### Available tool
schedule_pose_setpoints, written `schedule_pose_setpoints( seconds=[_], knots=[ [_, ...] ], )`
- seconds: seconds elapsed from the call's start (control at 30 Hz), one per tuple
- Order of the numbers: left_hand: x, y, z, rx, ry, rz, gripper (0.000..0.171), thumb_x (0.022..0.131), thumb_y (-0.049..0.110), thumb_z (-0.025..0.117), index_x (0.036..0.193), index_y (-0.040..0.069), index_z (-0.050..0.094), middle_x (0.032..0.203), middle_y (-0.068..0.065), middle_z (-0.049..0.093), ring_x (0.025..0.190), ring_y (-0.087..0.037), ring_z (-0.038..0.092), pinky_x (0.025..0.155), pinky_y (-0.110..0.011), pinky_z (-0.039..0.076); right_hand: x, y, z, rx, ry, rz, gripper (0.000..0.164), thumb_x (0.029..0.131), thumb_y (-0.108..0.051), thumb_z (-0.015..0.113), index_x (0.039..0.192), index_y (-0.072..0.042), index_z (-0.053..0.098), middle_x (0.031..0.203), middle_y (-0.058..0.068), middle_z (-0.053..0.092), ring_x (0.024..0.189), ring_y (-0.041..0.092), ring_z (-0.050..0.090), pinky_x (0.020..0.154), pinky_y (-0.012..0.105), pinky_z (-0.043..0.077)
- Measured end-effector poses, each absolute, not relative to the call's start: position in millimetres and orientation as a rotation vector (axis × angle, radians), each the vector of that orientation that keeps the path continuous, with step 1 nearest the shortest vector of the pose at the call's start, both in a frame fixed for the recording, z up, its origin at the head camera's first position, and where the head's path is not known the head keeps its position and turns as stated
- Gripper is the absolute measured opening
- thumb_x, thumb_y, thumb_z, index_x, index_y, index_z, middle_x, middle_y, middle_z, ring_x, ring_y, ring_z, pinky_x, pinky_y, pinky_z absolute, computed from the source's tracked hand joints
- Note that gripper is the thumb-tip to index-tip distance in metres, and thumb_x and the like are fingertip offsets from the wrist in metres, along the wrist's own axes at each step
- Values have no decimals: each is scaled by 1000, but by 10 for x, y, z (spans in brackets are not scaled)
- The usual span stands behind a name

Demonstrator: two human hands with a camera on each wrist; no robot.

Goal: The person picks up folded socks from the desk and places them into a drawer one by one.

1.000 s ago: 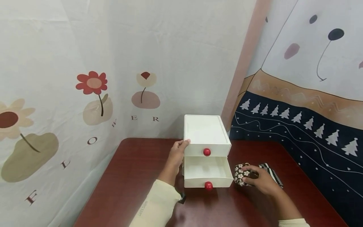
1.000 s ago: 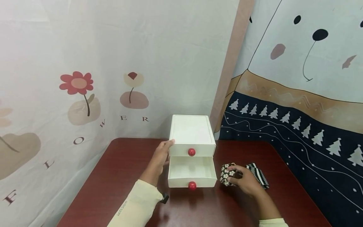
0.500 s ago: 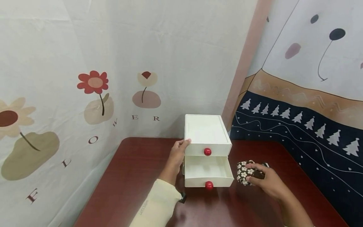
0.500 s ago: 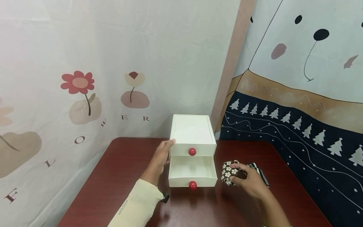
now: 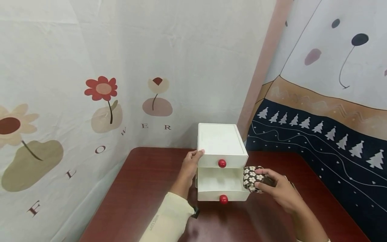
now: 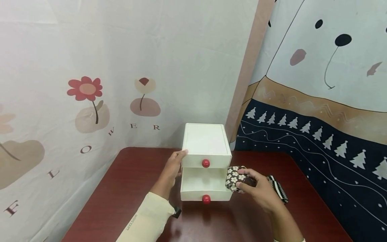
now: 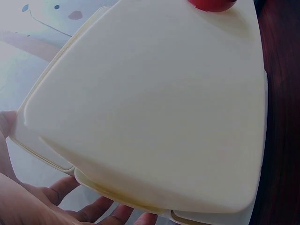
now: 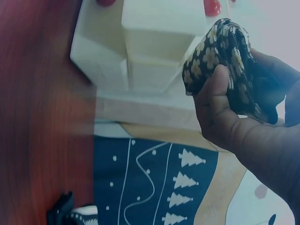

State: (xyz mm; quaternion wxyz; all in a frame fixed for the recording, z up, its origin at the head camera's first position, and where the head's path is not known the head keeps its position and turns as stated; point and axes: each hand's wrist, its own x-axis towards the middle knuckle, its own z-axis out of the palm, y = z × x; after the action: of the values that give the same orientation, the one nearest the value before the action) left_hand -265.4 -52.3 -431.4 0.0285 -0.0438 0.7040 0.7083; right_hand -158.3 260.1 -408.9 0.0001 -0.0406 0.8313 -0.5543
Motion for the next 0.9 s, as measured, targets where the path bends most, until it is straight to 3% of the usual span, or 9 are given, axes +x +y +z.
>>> schedule_pose_setpoints(
  seconds=[0.33, 0.9],
  knots=[
    [-2664, -547, -4335, -135, 2167, 2182, 74, 101, 58, 66, 155, 9, 52, 146, -19, 63, 130, -35, 65, 116, -63, 50, -1693, 2348, -4059, -155, 2495, -1789, 53, 98, -14, 82, 143, 4, 60, 130, 22, 70, 100, 17, 72, 83, 38, 67],
    [-2686, -525, -4306, -142, 2149, 2195, 73, 101, 56, 66, 155, 10, 53, 150, -19, 61, 131, -35, 64, 116, -60, 51, -1881, 2049, -4029, -133, 2403, -1715, 48, 102, -16, 78, 142, 4, 62, 122, 18, 74, 99, 20, 73, 85, 35, 67]
  ],
)
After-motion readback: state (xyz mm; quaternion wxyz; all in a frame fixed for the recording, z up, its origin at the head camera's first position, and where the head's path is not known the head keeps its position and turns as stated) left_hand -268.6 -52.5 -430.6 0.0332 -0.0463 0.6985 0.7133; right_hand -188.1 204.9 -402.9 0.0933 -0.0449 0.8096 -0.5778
